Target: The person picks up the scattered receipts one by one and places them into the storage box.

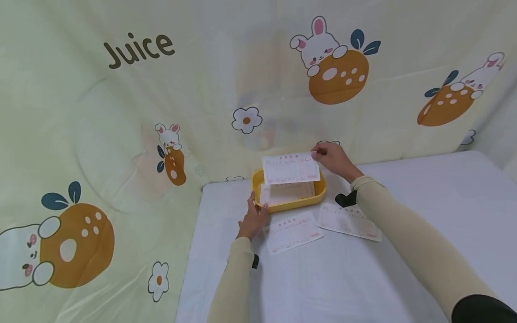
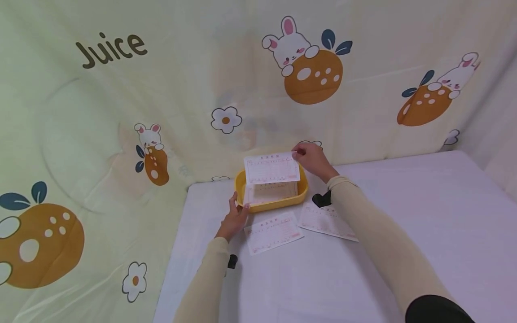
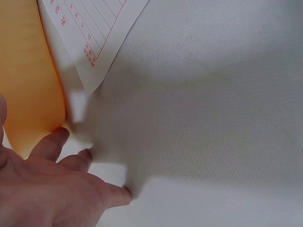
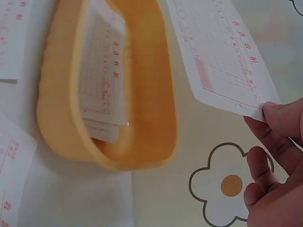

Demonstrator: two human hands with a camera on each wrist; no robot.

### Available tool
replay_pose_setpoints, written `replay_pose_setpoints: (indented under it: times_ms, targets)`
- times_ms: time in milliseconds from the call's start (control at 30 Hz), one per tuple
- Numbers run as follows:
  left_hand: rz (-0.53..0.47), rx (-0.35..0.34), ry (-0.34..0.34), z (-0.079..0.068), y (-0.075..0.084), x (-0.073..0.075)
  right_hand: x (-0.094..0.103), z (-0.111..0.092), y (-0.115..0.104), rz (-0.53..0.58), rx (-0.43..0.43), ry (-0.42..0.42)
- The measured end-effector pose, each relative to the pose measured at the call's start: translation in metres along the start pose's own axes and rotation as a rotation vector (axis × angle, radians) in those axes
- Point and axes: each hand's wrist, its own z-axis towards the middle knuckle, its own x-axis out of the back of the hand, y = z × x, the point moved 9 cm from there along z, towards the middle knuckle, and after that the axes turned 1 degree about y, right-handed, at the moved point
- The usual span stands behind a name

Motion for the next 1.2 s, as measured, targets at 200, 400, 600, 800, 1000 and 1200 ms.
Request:
replay_pose_setpoints:
  times_ms: [200,400,600,800,1000,1200]
  targets:
    - [0.007,-0.008,0.000,-0.003,0.003,0.002,-0.007,0.006,0.001,0.000,-0.026,0.008]
    - [0.012,-0.017,0.005,-0.004,0.005,0.002,-0.018,0.005,0.013,-0.007,-0.020,0.001]
    - [0.017,-0.020,0.007,-0.001,0.003,0.002,-0.024,0.003,0.017,0.021,-0.009,0.030]
    - [0.018,-0.035,0.011,-0.001,0.004,0.002,-0.033,0.001,0.022,0.038,-0.027,0.024]
    - [0.018,-0.026,0.018,-0.003,0.003,0.002,-0.041,-0.002,0.028,0.059,-0.031,0.012]
    - [0.014,-0.018,0.023,-0.002,0.001,0.003,-0.044,-0.005,0.029,0.075,-0.029,0.013]
